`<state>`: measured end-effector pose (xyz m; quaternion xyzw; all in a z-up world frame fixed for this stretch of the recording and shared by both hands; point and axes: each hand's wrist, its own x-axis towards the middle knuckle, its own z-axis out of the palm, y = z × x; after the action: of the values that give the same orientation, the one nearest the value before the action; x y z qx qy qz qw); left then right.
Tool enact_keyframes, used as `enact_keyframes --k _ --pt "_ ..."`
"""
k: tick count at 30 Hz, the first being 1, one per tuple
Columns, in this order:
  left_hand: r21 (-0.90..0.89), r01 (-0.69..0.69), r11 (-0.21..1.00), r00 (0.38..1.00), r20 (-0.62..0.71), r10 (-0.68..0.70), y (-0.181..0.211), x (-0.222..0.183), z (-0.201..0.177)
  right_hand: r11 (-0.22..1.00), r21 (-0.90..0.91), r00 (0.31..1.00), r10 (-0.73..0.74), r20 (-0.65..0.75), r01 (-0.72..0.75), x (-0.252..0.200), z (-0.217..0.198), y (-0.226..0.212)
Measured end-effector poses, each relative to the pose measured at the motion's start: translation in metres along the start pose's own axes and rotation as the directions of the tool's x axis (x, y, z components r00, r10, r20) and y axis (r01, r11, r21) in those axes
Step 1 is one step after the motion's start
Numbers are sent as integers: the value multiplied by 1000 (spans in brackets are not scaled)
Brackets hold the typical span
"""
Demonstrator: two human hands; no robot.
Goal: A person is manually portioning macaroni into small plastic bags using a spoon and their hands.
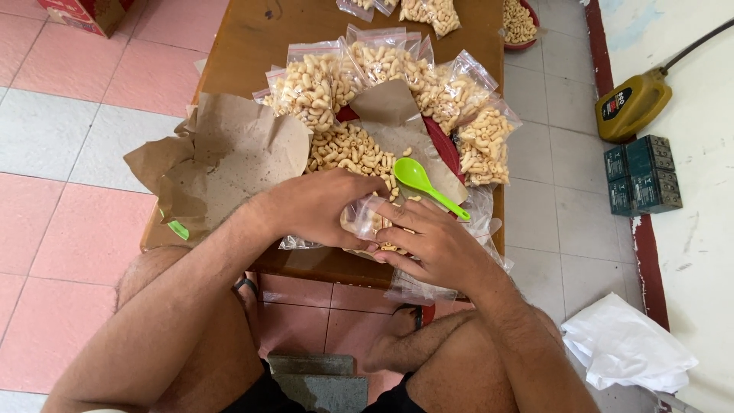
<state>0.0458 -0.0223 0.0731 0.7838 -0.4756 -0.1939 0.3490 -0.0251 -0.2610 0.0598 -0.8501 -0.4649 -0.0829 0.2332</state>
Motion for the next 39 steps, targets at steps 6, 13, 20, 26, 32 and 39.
enact_keyframes --k 6,13,20,26,32,39 --pt "-7 108 994 994 20 -107 -13 -2 1 998 5 998 61 9 -61 -6 4 11" --pt "-186 108 977 992 -39 -117 -13 -2 3 995 51 978 94 -187 -86 -16 30 31" --pt "-559 -512 652 756 -654 34 -33 23 28 551 800 785 594 -175 -238 -5 85 35" --pt "-580 -695 426 664 -745 68 -22 35 43 48 996 666 746 13 -73 -7 105 35" --pt "-556 -742 374 611 -791 36 -35 41 44 166 984 643 760 -90 -59 7 92 11" --pt "-509 -714 481 616 -783 86 -14 34 35 -110 993 759 642 107 -48 4 81 14"
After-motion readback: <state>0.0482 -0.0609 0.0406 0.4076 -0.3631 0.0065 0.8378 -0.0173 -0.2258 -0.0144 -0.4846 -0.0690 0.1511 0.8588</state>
